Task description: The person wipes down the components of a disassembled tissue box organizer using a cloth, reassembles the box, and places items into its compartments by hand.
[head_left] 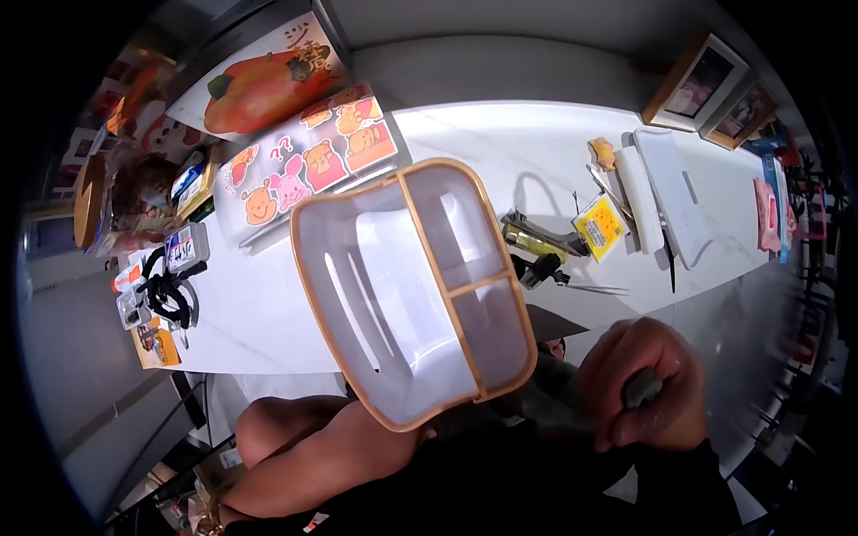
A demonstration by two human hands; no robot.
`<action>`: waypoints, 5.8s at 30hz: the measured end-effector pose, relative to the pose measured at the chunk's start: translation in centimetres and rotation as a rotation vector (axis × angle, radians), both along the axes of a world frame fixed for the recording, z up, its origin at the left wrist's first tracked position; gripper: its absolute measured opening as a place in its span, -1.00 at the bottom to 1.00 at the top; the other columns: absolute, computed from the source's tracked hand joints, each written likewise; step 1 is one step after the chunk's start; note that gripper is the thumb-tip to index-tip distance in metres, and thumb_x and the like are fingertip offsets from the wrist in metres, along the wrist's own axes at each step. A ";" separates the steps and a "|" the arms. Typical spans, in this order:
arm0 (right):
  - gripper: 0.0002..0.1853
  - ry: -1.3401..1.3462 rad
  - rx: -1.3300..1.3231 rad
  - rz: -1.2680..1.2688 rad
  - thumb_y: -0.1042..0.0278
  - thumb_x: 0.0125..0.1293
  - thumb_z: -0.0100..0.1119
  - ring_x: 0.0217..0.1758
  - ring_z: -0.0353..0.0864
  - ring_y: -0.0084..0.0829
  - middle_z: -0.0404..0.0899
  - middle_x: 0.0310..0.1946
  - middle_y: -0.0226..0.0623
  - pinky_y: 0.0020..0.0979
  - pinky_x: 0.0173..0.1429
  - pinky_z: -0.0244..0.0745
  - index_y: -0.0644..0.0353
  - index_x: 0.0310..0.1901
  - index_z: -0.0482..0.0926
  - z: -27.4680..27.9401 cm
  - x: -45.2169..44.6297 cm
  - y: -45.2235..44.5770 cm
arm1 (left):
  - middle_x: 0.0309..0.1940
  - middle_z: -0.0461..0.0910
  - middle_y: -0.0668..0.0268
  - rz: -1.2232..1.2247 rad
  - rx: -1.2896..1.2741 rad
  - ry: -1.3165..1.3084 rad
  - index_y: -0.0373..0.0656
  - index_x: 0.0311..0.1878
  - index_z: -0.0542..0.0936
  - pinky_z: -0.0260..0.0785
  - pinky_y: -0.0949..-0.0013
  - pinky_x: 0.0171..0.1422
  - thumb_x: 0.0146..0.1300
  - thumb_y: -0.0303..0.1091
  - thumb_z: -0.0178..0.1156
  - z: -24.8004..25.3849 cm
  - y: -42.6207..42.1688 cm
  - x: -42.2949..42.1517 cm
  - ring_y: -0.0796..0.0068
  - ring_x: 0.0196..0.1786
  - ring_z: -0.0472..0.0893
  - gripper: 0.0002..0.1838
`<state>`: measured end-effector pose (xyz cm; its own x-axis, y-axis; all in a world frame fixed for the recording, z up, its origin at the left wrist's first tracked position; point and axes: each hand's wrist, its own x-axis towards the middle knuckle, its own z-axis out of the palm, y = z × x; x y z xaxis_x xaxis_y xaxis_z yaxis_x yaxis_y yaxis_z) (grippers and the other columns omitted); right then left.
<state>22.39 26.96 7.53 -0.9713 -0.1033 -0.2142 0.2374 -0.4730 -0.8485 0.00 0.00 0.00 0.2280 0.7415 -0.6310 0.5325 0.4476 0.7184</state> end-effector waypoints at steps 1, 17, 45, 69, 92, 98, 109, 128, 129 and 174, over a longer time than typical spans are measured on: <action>-0.72 -0.028 -0.011 -0.041 0.19 0.31 0.52 -0.41 0.71 -0.27 0.80 -0.37 -0.17 -0.30 -0.29 0.51 0.30 -0.23 0.82 0.2 -0.1 0.2 | -0.12 0.76 -0.05 -0.065 0.151 -0.018 -0.13 0.27 0.69 0.64 0.04 0.08 0.57 -0.26 0.20 0.4 0.1 -0.3 -0.02 0.02 0.78 -0.68; -0.22 0.049 0.030 -0.657 0.01 0.23 0.00 -0.02 0.73 -0.40 0.70 0.03 -0.06 -0.43 0.17 0.61 0.58 0.29 0.53 2.0 4.2 -8.4 | -0.61 0.36 0.40 0.249 1.168 -0.175 -0.01 -0.33 0.60 0.26 0.28 -0.59 0.05 -0.21 0.56 12.6 -1.4 7.2 0.34 -0.65 0.47 -0.72; -0.74 -0.021 1.816 0.240 0.28 0.33 0.29 0.09 0.74 0.05 0.71 0.02 0.06 -0.02 0.27 0.61 0.21 -0.05 0.79 2.8 -10.4 -9.5 | -0.10 0.45 0.31 1.376 0.336 -0.708 0.08 0.67 0.17 0.42 0.28 -0.04 0.24 -0.55 0.04 3.3 4.2 4.3 0.48 -0.15 0.46 -0.13; -0.85 -0.371 2.372 0.031 0.38 0.30 0.35 -0.17 0.89 -0.28 0.86 -0.21 -0.28 -0.22 -0.12 0.78 0.06 -0.17 0.88 5.2 -10.6 -9.4 | 0.51 0.41 0.03 0.859 0.598 -0.703 -0.16 0.73 0.29 0.50 0.37 0.30 0.13 -0.55 0.22 6.2 3.8 2.7 0.42 0.20 0.65 -0.02; -0.60 -0.481 2.351 0.472 0.20 0.40 0.17 0.30 0.73 -0.18 0.79 0.14 -0.15 -0.16 0.46 0.49 0.12 0.13 0.83 3.5 -10.6 -9.4 | 0.29 0.67 0.18 0.869 0.945 -0.281 -0.15 0.57 0.55 0.51 0.44 0.19 0.10 -0.64 0.17 3.0 6.6 -0.3 0.48 0.14 0.65 -0.17; -0.64 -0.301 1.838 0.576 0.34 0.31 0.21 0.07 0.80 -0.02 0.82 -0.01 -0.07 -0.08 0.18 0.65 0.06 0.09 0.82 3.1 -10.6 -10.8 | 0.64 0.35 -0.13 0.807 1.057 -0.215 -0.09 0.46 0.66 0.28 0.22 0.64 0.02 -0.41 0.31 3.4 6.6 -0.5 0.00 0.63 0.44 -0.21; -0.76 -0.011 1.631 0.359 0.39 0.23 0.32 -0.08 0.78 -0.12 0.79 -0.20 -0.12 -0.15 0.05 0.65 0.18 -0.09 0.80 7.2 -5.3 -11.8 | 0.63 0.33 -0.17 0.806 0.957 -0.391 -0.08 0.44 0.68 0.27 0.19 0.66 0.02 -0.41 0.30 3.3 5.4 0.0 -0.01 0.66 0.40 -0.24; -0.77 0.610 0.891 -1.201 0.53 0.50 0.32 0.03 0.66 -0.59 0.69 -0.03 -0.34 -0.49 0.22 0.57 0.26 0.12 0.58 7.9 0.9 -9.3 | 0.47 0.45 0.08 0.890 0.841 -0.861 -0.24 0.68 0.21 0.50 0.32 0.48 -0.12 -0.60 -0.02 6.6 3.1 0.1 0.25 0.48 0.53 0.07; -0.75 0.676 0.979 -1.152 0.53 0.49 0.33 0.02 0.67 -0.58 0.69 -0.03 -0.34 -0.49 0.20 0.59 0.27 0.14 0.58 7.7 0.7 -10.4 | 0.47 0.45 0.08 0.891 0.842 -0.861 -0.24 0.68 0.21 0.50 0.32 0.48 -0.12 -0.60 -0.02 6.5 3.1 0.1 0.25 0.48 0.53 0.07; -0.55 0.300 2.461 -0.171 0.08 0.12 0.32 0.19 0.65 -0.24 0.81 -0.11 -0.22 -0.19 0.42 0.40 0.32 -0.13 0.81 6.7 -1.8 -14.1 | 0.20 0.65 0.16 1.014 0.919 -0.608 -0.25 0.63 0.42 0.50 0.49 -0.04 0.10 -0.63 0.10 6.0 3.6 -2.5 0.51 -0.03 0.67 -0.12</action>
